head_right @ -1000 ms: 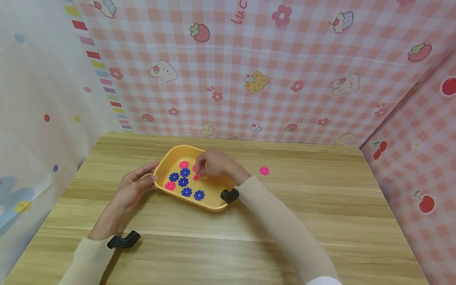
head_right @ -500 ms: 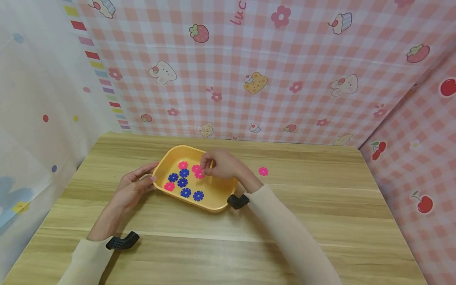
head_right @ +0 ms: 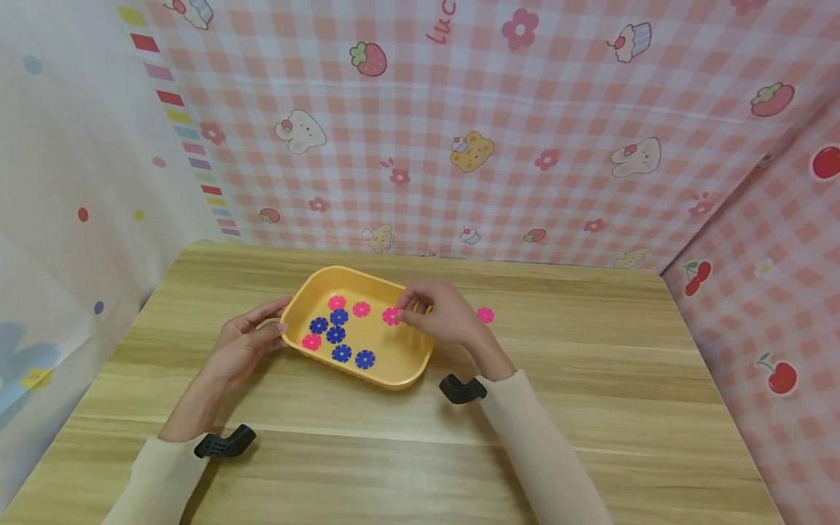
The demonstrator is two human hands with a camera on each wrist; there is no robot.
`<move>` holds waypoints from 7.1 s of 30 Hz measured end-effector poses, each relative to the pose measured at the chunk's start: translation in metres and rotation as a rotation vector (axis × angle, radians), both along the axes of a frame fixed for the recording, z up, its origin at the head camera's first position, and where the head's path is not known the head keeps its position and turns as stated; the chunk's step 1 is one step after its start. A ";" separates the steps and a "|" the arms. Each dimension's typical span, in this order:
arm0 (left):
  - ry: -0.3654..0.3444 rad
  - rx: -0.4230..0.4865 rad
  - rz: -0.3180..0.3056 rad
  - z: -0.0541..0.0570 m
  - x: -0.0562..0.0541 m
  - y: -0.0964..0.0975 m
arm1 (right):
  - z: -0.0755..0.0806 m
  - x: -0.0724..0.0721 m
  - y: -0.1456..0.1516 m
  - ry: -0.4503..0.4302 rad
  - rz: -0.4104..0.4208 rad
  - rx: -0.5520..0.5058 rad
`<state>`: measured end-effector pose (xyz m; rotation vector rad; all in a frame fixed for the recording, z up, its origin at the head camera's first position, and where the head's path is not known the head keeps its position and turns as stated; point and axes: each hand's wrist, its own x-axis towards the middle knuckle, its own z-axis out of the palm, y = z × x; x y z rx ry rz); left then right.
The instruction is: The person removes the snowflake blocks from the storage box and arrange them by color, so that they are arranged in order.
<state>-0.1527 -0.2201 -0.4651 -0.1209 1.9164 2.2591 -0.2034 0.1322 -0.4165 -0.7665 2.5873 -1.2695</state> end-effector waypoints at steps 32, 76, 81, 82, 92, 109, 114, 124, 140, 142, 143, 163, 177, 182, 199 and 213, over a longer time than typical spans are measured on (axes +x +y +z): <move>0.013 -0.004 -0.005 -0.003 0.000 0.001 | -0.031 0.006 0.101 -0.169 -0.394 -0.155; 0.015 0.029 0.016 -0.001 -0.001 0.000 | -0.058 0.001 0.141 -0.137 -0.676 0.195; 0.010 0.025 0.012 -0.001 0.000 0.000 | -0.059 0.003 0.144 -0.166 -0.670 0.124; 0.010 0.025 0.012 -0.001 0.000 0.000 | -0.059 0.003 0.145 -0.176 -0.667 0.103; 0.012 0.018 0.011 -0.001 0.000 -0.001 | -0.052 0.008 0.146 -0.230 -0.571 -0.042; 0.006 -0.002 0.000 -0.001 -0.001 0.000 | -0.021 0.007 0.108 -0.095 -0.376 -0.052; 0.004 -0.007 -0.001 -0.002 -0.001 -0.001 | -0.011 0.005 0.093 -0.088 -0.319 -0.050; 0.016 -0.004 -0.004 -0.001 0.001 0.000 | 0.009 0.001 0.061 -0.068 -0.223 -0.040; 0.017 -0.018 -0.006 0.000 0.001 0.000 | 0.038 -0.011 -0.001 -0.053 -0.060 0.026; 0.017 -0.020 -0.006 0.000 0.001 0.000 | 0.040 -0.012 -0.007 -0.057 -0.046 0.027; 0.018 -0.021 -0.005 0.000 0.001 0.000 | 0.040 -0.013 -0.010 -0.063 -0.039 0.026; 0.009 -0.013 -0.007 0.001 0.001 -0.001 | 0.029 -0.034 -0.051 -0.158 0.172 0.103; 0.014 -0.004 -0.002 0.000 0.001 0.000 | 0.011 -0.044 -0.071 -0.251 0.315 0.182; 0.016 -0.008 -0.006 -0.001 0.000 -0.001 | 0.007 -0.044 -0.077 -0.277 0.328 0.257; 0.001 -0.015 -0.003 -0.001 0.000 -0.001 | -0.008 -0.043 -0.079 -0.331 0.348 0.305; 0.007 -0.014 -0.005 -0.001 0.000 -0.001 | -0.016 -0.045 -0.079 -0.358 0.325 0.227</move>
